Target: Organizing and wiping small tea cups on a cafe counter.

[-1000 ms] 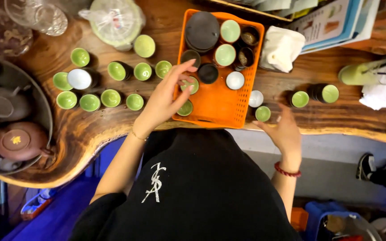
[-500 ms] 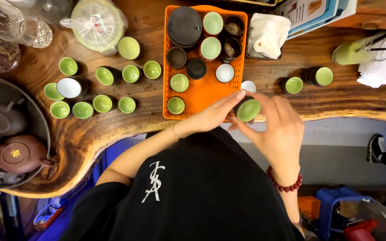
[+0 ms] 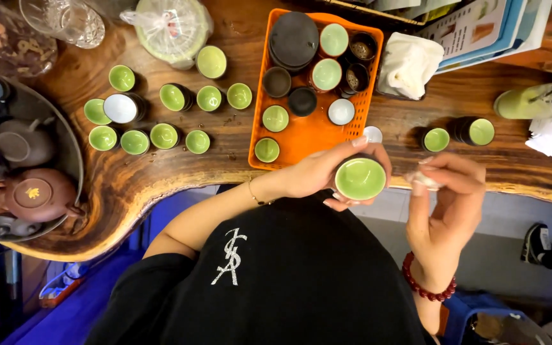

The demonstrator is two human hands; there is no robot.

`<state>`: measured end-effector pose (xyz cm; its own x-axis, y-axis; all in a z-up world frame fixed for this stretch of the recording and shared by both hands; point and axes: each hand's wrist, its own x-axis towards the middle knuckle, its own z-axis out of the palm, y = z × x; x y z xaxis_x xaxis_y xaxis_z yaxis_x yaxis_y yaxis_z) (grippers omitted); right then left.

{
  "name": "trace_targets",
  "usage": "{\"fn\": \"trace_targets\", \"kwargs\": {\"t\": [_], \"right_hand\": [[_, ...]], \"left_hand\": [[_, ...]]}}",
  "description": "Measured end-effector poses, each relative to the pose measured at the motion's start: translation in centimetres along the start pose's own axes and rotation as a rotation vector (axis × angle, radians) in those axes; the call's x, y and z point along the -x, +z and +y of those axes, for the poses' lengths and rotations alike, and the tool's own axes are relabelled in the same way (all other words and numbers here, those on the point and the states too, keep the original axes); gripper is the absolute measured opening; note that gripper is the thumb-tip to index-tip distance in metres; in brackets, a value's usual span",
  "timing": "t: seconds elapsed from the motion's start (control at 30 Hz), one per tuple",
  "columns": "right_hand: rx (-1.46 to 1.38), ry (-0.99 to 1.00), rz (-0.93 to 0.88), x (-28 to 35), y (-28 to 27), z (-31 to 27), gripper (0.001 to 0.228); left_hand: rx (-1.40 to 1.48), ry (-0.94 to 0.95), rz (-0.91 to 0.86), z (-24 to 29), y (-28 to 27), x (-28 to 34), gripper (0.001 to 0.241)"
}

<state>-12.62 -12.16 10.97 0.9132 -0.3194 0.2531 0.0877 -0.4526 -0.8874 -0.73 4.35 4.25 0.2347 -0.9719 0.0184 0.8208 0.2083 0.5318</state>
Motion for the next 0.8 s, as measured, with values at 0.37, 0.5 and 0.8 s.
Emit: {"fn": "trace_targets", "kwargs": {"t": [0.37, 0.5, 0.8], "right_hand": [[0.61, -0.519, -0.314, -3.3, 0.7, -2.2, 0.034], [0.709, -0.777, -0.437, -4.8, 0.2, -1.4, 0.037], [0.953, -0.857, -0.471, -5.9, 2.1, -0.9, 0.04]], "left_hand": [[-0.162, -0.006, 0.223, -1.2, -1.0, -0.8, 0.069], [-0.185, -0.103, 0.368, 0.9, 0.7, -0.5, 0.068], [-0.159, -0.06, 0.593, -0.2, -1.4, -0.6, 0.064]]}}
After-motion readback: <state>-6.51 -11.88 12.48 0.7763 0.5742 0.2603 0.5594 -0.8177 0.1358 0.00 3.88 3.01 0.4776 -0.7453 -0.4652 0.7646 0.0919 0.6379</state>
